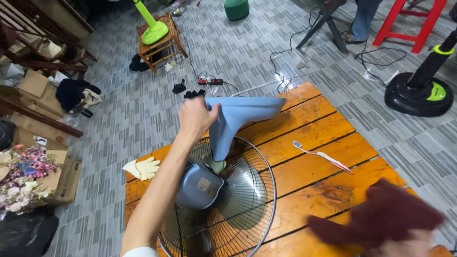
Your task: Cleaning a fan motor housing using a toothbrush and a cloth
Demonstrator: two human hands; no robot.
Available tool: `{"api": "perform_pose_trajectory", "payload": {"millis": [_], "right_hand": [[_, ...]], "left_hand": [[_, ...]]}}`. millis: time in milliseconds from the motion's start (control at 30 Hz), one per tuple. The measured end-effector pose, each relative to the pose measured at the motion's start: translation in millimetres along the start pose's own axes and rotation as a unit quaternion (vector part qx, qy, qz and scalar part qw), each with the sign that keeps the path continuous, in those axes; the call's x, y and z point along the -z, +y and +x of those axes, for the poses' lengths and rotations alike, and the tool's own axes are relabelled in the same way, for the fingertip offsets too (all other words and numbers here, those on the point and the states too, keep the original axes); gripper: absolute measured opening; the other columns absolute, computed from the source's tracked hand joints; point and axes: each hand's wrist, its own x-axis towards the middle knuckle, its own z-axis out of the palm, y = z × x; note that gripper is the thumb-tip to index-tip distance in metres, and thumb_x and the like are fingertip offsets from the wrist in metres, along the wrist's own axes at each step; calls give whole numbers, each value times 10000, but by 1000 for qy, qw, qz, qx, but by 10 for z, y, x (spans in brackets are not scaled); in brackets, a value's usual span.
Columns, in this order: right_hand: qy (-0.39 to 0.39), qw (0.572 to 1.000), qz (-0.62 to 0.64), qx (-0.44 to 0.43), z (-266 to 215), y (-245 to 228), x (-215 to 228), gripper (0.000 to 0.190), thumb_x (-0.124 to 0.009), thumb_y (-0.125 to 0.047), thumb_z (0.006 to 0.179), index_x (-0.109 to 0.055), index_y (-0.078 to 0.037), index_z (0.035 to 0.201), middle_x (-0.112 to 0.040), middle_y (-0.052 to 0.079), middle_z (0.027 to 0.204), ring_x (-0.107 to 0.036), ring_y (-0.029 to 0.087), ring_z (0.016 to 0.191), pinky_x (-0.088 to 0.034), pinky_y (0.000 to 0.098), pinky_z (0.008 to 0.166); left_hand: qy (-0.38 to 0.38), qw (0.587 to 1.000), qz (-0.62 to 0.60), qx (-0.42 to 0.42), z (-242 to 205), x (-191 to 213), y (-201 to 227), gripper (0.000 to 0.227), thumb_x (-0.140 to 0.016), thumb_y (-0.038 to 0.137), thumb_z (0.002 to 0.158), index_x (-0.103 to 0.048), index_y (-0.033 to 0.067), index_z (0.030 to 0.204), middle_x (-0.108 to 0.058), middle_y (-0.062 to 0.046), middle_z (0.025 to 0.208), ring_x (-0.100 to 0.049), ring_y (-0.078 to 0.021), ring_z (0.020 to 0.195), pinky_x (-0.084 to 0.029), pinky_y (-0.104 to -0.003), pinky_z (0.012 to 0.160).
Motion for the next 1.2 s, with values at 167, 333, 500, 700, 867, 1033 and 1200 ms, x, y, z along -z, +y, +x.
{"api": "perform_pose_trajectory", "payload": {"millis": [167, 333, 500, 700, 867, 1033, 1200], "right_hand": [[-20, 988, 153, -13, -565, -42, -2329, 349, -430, -216, 932, -676, -99, 1150, -680, 171, 1092, -669, 328, 1051, -554, 463, 985], [-217, 897, -234, 305, -1379, -524, -4469, 332, -722, -20, 861, -705, 36, 1188, -753, 136, 1112, -730, 210, 1008, -621, 304, 917], [-116, 897, -284, 319, -428, -103, -5082, 361, -983, -270, 681, -730, -150, 910, -619, -15, 610, -663, 105, 539, -548, 218, 556], [-29, 899, -257, 352, 269, 44, -4658, 214, -830, -105, 778, -744, -121, 973, -714, 83, 834, -701, 143, 772, -558, 253, 717], [-47, 944, -210, 249, 42, -56, -4639, 247, -725, -20, 913, -734, -56, 1158, -696, 135, 1288, -686, 222, 1164, -564, 360, 954], [-110, 963, 228, -91, -5, -91, -4743, 284, -634, 69, 937, -595, -114, 1150, -658, 25, 1143, -665, 165, 1006, -592, 248, 910], [-93, 995, -27, 25, 222, 120, -4646, 408, -707, -34, 925, -536, -52, 1295, -633, 118, 1118, -701, 192, 870, -642, 310, 802]], "left_hand": [[-254, 954, -51, 148, -30, 509, 348, 1026, -478, 884, 818, -732, -99, 970, -677, -404, 1052, -692, -518, 1066, -563, -569, 837], [-377, 857, -291, 195, 31, 295, 269, 954, -703, 619, 638, -548, 155, 1457, -644, -70, 1433, -641, -231, 1274, -540, -391, 1084], [-365, 889, -266, 72, -36, 290, 543, 919, -887, 523, 718, -582, -118, 1302, -660, -338, 1257, -634, -459, 1232, -551, -545, 1014], [-369, 892, -258, 27, -71, 283, 643, 841, -904, 463, 691, -621, -112, 1236, -693, -339, 1184, -662, -456, 1183, -559, -545, 975], [-401, 877, -263, 18, -64, 330, 671, 807, -882, 423, 764, -587, -122, 1281, -675, -355, 1226, -670, -486, 1168, -571, -573, 978], [-420, 869, -261, 23, -7, 299, 613, 740, -824, 354, 858, -521, -147, 1309, -626, -402, 1271, -648, -511, 1201, -545, -604, 1016], [-425, 870, -248, 14, -13, 222, 623, 754, -821, 376, 863, -509, -154, 1299, -635, -394, 1248, -653, -518, 1180, -549, -624, 999]]}}
